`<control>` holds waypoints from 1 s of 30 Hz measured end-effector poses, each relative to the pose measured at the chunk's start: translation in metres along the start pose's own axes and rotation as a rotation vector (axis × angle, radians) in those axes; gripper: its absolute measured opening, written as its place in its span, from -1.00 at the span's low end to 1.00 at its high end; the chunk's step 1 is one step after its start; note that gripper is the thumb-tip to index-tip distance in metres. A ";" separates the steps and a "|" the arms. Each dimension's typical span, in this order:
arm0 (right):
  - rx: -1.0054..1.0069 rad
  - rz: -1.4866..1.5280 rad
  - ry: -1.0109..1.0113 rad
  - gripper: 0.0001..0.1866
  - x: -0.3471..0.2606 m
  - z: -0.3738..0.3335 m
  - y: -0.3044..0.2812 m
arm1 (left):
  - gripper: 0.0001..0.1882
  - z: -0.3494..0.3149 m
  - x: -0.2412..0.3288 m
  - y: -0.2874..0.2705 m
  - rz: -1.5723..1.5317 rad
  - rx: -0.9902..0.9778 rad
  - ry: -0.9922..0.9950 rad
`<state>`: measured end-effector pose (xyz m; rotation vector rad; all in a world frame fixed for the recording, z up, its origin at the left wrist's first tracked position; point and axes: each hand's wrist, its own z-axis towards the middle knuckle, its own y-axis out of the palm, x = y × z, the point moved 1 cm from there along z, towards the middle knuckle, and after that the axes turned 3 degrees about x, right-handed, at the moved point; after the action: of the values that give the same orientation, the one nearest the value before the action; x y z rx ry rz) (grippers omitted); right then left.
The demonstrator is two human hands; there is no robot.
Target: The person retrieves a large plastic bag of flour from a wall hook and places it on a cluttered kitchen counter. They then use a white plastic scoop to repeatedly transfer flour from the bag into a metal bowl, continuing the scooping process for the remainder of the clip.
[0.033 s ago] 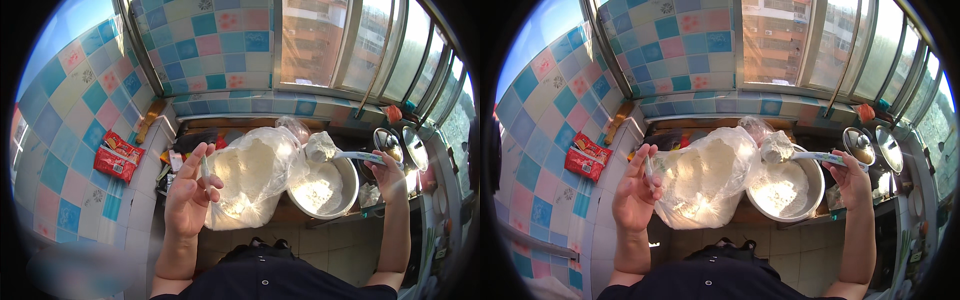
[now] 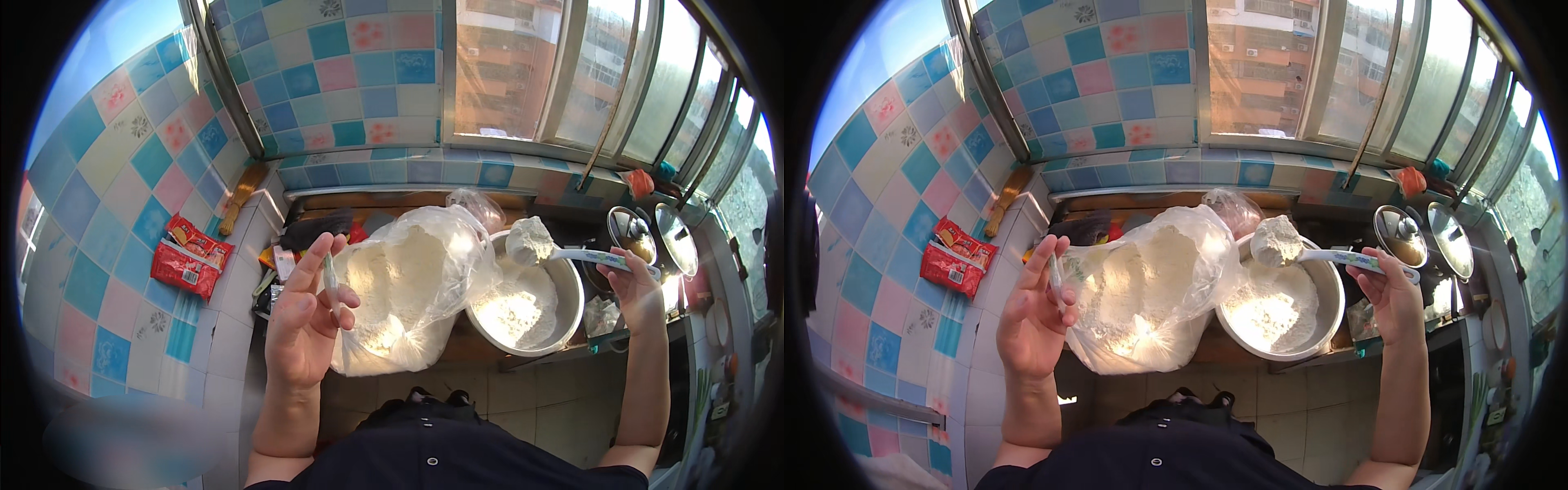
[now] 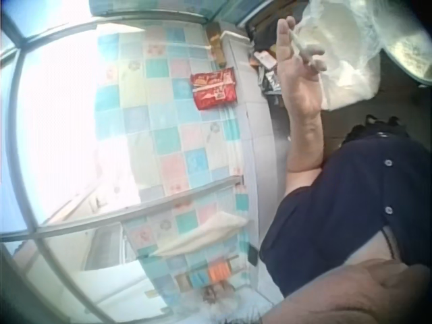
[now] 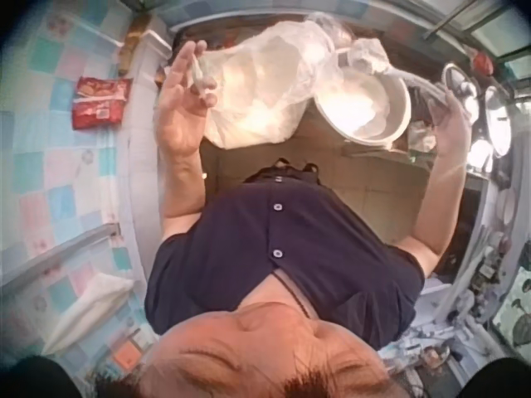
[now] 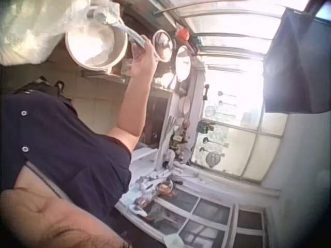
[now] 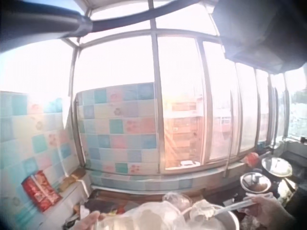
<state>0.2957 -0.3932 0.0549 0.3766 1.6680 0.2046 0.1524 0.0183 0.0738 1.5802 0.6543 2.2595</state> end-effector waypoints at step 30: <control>-0.451 -1.280 -0.813 -0.71 0.139 -0.048 -0.037 | -0.22 0.000 0.000 0.018 0.066 0.011 -0.024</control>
<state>0.2307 -0.3736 -0.0804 -0.8648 0.7599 -0.4765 0.1522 0.0028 0.0834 1.6554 0.6181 2.2835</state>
